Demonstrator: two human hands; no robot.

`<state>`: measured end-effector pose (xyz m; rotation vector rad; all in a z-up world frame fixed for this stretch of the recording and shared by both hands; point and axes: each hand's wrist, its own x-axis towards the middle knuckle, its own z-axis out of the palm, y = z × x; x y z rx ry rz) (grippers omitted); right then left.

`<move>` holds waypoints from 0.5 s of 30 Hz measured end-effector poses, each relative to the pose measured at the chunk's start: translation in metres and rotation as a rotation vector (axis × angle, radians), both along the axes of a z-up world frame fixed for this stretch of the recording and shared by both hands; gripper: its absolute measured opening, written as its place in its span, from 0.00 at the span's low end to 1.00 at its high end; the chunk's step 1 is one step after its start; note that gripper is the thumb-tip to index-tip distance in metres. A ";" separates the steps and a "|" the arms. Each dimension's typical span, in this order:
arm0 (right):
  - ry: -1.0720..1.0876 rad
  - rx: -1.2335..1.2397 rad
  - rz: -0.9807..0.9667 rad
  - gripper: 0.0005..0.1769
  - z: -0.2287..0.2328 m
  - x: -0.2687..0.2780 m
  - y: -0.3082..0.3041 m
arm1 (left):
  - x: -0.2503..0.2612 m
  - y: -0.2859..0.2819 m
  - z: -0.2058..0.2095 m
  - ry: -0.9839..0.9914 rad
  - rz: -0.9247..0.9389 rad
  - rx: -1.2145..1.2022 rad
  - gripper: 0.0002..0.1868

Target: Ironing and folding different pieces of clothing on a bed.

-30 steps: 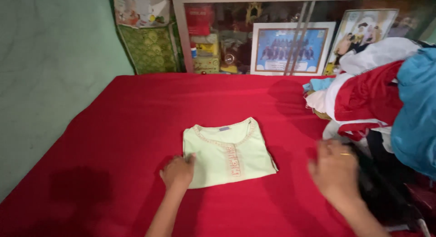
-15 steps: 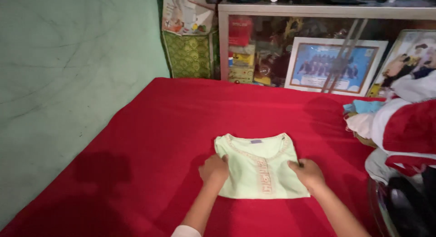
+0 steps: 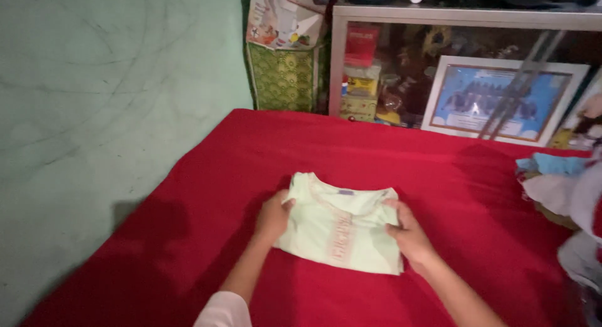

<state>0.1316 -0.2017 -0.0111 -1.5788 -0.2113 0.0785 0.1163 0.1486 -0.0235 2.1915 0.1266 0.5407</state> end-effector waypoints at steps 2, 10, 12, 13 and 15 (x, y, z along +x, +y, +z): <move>0.034 0.014 0.045 0.39 0.001 0.014 0.035 | 0.014 0.036 0.013 0.025 0.017 0.022 0.18; -0.059 0.080 0.194 0.40 0.006 0.091 0.167 | 0.097 0.172 0.035 0.040 0.089 0.167 0.18; -0.083 0.175 0.245 0.40 0.005 0.112 0.197 | 0.120 0.200 0.037 0.086 0.165 0.149 0.20; -0.082 0.169 0.246 0.40 0.007 0.120 0.210 | 0.129 0.215 0.034 0.087 0.165 0.143 0.20; -0.124 0.074 0.192 0.41 0.009 0.134 0.233 | 0.146 0.243 0.023 0.004 0.174 0.220 0.17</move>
